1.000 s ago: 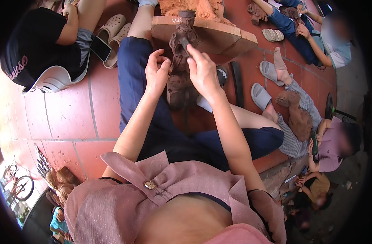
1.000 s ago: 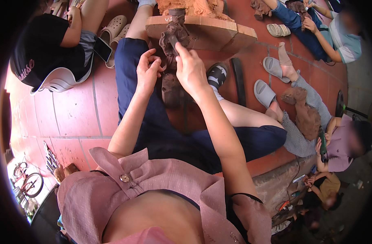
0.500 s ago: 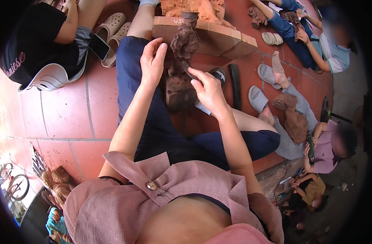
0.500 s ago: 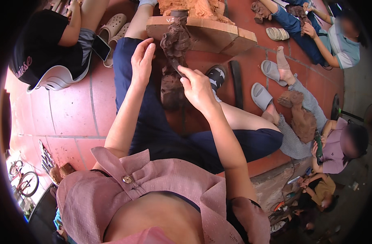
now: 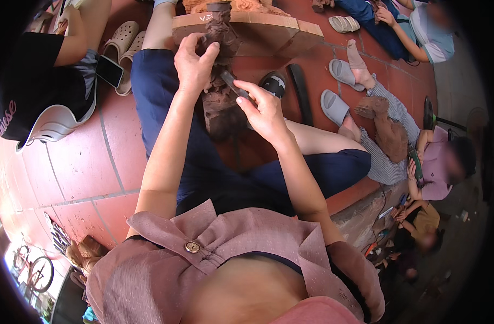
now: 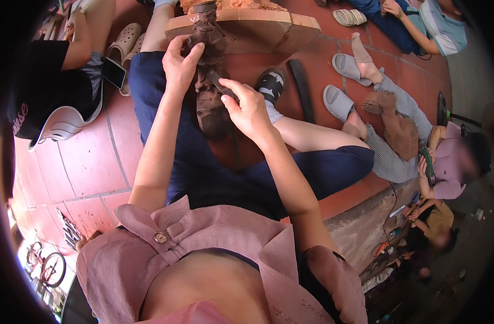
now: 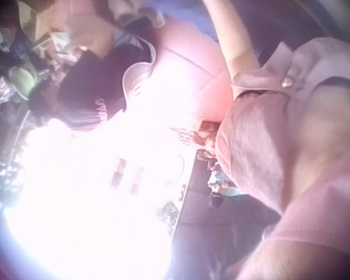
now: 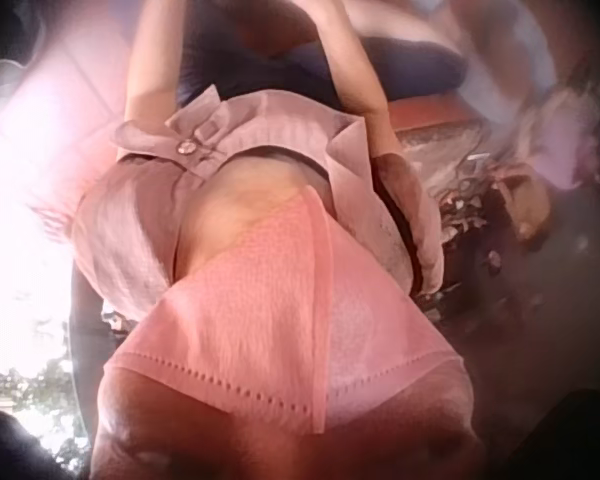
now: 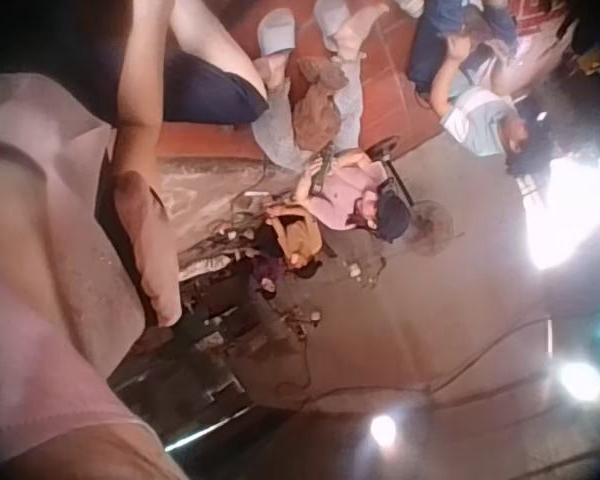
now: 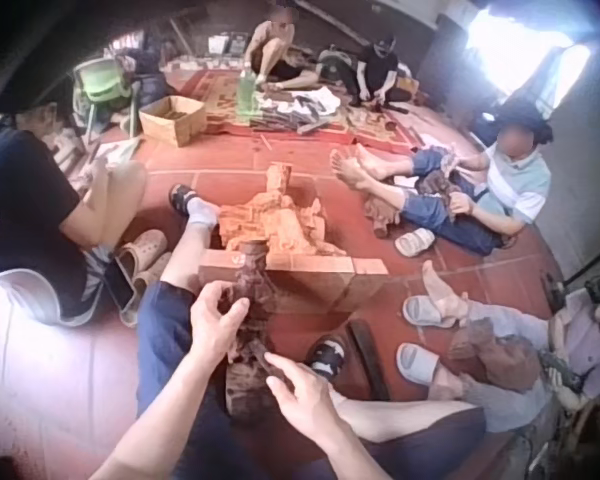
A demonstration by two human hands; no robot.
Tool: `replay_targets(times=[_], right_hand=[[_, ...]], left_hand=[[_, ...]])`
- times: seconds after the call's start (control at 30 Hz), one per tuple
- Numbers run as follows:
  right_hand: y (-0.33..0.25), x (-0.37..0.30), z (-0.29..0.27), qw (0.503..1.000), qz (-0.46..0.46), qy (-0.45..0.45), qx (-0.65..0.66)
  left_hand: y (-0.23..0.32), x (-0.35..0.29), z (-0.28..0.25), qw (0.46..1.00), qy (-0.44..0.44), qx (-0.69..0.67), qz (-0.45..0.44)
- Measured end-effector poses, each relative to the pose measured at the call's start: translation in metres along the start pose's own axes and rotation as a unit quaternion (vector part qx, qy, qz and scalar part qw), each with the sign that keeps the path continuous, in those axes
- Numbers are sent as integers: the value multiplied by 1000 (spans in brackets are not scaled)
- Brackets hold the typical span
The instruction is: The person carves a wooden sculpture using a chisel and mallet. They hold the sculpture with one hand and strike the chisel with the other, shaping the wood. The person occasionally adjusts the sculpture's position to access different areas.
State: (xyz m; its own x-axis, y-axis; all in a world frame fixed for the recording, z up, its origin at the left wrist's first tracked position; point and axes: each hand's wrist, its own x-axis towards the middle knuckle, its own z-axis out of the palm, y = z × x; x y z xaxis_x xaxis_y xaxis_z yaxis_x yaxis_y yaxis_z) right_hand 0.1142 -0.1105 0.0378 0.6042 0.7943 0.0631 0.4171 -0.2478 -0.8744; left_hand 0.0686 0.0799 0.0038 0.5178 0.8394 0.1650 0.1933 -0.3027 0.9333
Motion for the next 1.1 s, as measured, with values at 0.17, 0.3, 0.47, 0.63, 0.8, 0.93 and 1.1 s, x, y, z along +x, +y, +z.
replay_targets(times=[0.17, 0.3, 0.47, 0.63, 0.8, 0.93, 1.1], right_hand=[[-1, -5, 6, 1000, -10, 16, 13], [4, -10, 9, 999, -17, 32, 25], [1, -10, 6, 999, -16, 28, 19], [-7, -10, 1, 1000, -6, 18, 4], [-2, -12, 1, 999, 28, 30, 35], [-10, -7, 1, 998, 55, 13, 29], [-6, -2, 11, 999, 15, 21, 45]], left_hand=[[-7, 4, -9, 999, -38, -18, 14], [-18, -6, -15, 972, -60, -223, -42], [10, -3, -13, 995, -50, -51, -71], [5, 10, -13, 996, -42, 69, -31], [-18, 0, -20, 981, -96, -159, -54], [-29, -27, -25, 945, -87, -274, -155], [-65, -71, 0, 954, -110, -210, -186]])
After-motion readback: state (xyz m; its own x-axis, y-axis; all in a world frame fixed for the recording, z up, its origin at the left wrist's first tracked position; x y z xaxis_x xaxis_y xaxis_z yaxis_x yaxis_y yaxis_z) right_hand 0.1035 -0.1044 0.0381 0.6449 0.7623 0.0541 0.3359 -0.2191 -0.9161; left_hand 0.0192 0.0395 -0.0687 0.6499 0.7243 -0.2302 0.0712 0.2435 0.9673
